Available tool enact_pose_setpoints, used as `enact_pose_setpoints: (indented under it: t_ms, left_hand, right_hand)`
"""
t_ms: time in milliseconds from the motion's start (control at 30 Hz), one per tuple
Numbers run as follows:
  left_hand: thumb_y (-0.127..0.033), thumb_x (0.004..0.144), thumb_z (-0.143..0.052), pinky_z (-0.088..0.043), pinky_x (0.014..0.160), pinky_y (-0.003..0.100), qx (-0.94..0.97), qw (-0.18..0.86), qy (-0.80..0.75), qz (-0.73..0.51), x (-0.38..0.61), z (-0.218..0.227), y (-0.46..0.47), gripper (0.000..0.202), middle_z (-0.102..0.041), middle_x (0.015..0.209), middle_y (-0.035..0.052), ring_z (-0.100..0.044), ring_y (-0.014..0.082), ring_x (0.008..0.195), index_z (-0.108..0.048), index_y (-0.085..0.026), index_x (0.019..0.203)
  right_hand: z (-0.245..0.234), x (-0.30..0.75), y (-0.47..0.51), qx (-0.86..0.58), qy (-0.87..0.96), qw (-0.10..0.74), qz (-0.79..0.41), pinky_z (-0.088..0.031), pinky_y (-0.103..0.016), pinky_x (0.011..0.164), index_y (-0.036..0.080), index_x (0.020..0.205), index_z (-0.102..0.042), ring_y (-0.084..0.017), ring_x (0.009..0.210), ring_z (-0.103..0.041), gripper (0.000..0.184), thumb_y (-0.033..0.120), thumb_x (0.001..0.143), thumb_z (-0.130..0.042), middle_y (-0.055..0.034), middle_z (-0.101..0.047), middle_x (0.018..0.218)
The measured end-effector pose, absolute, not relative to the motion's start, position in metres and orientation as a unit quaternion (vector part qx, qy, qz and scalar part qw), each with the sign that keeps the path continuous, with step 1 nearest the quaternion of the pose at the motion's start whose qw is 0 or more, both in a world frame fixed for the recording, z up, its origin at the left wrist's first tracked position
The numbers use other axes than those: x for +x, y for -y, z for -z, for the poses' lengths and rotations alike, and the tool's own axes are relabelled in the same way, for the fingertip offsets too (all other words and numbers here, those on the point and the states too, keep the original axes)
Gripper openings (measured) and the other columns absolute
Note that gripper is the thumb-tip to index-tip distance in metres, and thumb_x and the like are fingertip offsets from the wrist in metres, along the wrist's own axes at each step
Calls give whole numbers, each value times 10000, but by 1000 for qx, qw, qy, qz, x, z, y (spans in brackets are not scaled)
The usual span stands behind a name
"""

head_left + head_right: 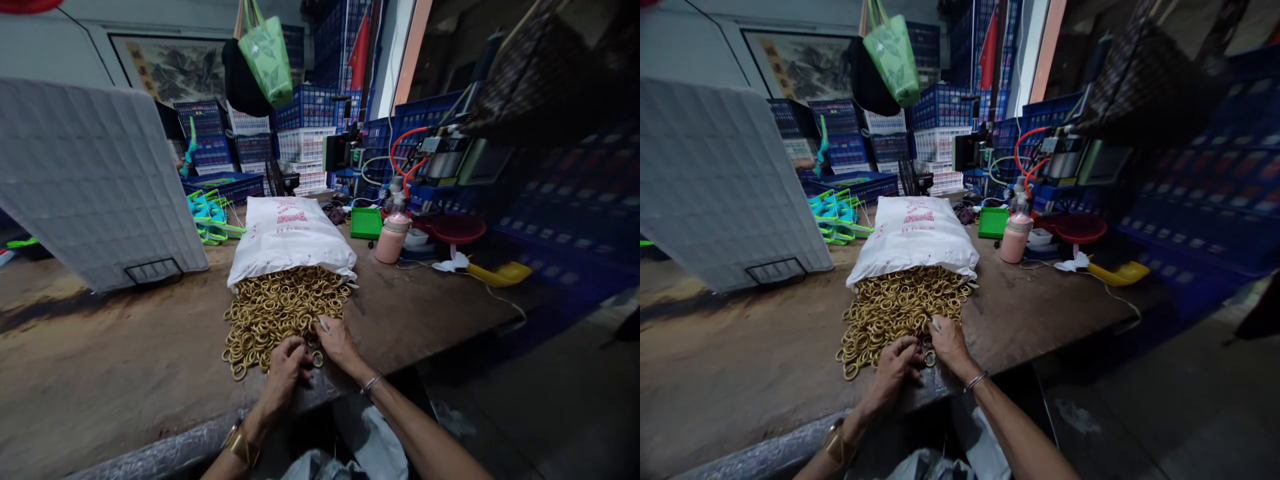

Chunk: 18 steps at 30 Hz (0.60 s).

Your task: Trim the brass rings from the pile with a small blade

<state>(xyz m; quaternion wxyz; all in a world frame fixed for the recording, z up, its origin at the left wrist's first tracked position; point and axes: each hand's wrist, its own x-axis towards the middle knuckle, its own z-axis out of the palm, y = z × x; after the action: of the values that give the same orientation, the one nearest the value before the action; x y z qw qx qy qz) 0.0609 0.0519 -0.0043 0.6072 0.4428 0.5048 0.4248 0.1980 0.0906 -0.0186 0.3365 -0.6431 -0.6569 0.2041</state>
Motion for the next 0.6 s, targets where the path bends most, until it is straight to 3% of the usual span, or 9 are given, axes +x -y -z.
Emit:
enact_pose_setpoints:
  t_ms: [400,600]
  left_hand:
    - [-371,693,-554,-390,366,174,501,549,-493,-452,63,23,-39,226,-540,534,-25,-454,65,379,-554,-147,666]
    - [-406,723,-530,-385,383,178,493,540,-494,-471,68,23,-39,279,-508,527,-47,-469,80,401,-542,-161,856]
  right_hand:
    - [24,211,-80,-616,628,414,-234,-301,-190,514,160,641,-541,-86,514,-367,281,332,796,-383,40,-449,529]
    - [17,211,-65,-564,589,467,-342,-355,-197,549,148,739,-584,-95,548,-438,257,345,772,-423,29,-498,584]
